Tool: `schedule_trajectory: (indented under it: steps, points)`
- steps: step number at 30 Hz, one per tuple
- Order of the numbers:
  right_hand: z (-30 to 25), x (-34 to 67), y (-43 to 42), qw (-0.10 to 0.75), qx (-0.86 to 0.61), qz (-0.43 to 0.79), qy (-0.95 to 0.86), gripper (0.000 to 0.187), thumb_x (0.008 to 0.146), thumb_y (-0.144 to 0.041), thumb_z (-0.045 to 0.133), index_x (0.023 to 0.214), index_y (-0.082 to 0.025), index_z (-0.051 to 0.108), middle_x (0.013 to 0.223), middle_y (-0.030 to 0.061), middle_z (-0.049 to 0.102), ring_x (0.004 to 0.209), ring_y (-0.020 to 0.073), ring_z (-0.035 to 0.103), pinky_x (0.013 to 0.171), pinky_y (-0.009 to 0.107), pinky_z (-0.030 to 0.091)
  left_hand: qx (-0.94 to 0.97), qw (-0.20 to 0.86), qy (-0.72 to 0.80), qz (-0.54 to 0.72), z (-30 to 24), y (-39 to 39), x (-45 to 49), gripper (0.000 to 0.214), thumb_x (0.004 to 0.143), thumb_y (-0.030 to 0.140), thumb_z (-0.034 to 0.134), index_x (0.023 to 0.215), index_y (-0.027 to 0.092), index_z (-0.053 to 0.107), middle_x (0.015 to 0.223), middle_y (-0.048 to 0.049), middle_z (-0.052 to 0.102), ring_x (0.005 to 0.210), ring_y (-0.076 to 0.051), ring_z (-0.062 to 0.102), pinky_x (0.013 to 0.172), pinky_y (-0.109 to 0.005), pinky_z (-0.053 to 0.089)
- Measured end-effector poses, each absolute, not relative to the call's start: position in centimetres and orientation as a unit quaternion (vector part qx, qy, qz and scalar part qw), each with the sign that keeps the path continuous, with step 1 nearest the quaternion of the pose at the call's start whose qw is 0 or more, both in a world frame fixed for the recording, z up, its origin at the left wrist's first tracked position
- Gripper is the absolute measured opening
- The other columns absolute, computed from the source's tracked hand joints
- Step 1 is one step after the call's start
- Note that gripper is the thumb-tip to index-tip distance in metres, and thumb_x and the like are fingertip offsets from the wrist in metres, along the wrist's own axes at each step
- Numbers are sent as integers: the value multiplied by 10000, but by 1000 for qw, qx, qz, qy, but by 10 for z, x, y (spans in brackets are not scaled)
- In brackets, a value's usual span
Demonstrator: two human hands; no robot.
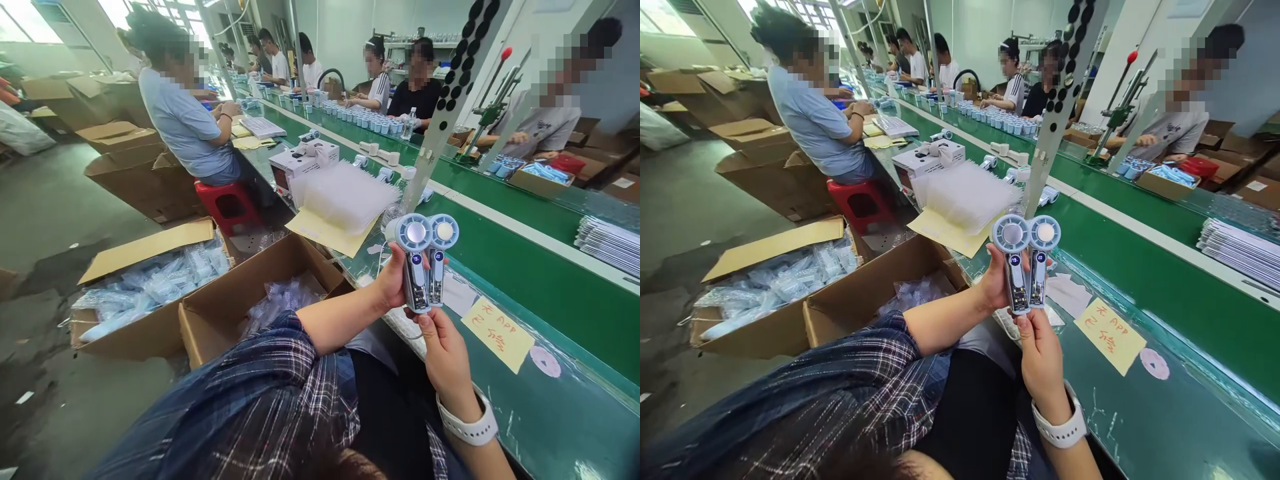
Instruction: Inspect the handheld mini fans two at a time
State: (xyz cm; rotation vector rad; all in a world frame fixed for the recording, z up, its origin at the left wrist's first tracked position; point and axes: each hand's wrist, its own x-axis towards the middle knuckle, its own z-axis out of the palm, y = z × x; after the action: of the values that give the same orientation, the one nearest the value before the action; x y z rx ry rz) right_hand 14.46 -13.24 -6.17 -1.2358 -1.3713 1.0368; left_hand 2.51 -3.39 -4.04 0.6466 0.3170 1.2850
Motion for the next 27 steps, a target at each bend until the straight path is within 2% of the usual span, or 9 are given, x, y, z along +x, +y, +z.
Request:
schedule_trajectory:
  steps: [3,7,10,13,16,19,24,27]
  points:
    - [-62,153,-138,475,-529,388,-586,593,943,-809,633,865,-229,729,853,70,751,823,244,654,752,352,505,271,766,132,567,-39,-32,32,930,413,1046,762,679,166,620,1004,-121,793,850,-229,727,888,-415,606]
    - [-67,153,-140,501,-509,360,-601,588,932,-791,660,778,-227,719,1074,123,788,1026,295,695,892,395,532,231,787,112,561,-33,-30,31,892,481,1013,786,695,168,598,1124,-135,790,1051,-315,763,964,-483,612]
    - [-68,153,-137,515,-532,375,-557,614,898,-821,683,777,-221,725,873,95,755,886,275,677,820,383,523,234,793,91,555,-31,-32,23,888,446,984,833,686,164,591,1174,-158,790,1158,-366,757,1025,-517,603]
    - [-65,151,-135,515,-536,400,-537,649,888,-827,696,666,-220,643,706,53,658,750,226,613,719,342,478,272,784,79,552,-34,-32,17,895,461,1007,809,689,166,603,1184,-159,784,1185,-367,751,997,-479,610]
    - [-65,147,-137,539,-522,428,-503,652,876,-808,734,626,-224,591,640,23,594,702,196,591,687,316,474,308,767,92,555,-43,-32,21,950,408,1069,750,687,172,605,1111,-153,783,1130,-350,756,905,-416,612]
    - [-77,156,-138,566,-523,438,-463,657,830,-815,779,612,-231,570,588,9,567,641,183,580,653,309,488,337,760,98,548,-57,-29,38,1029,320,1138,663,680,176,594,997,-168,779,1026,-346,747,836,-415,598]
    - [-108,191,-122,513,-510,470,-506,635,801,-805,805,599,-240,598,591,48,607,627,226,625,587,332,512,380,739,143,538,-77,-17,57,1168,225,1191,551,747,154,667,906,-180,758,733,-241,670,586,-325,473]
    - [-107,189,-116,500,-502,469,-527,659,827,-821,768,585,-236,584,628,64,644,626,219,624,585,328,497,381,731,145,547,-74,-16,48,1178,202,1184,563,759,152,674,895,-177,760,745,-257,692,591,-327,485]
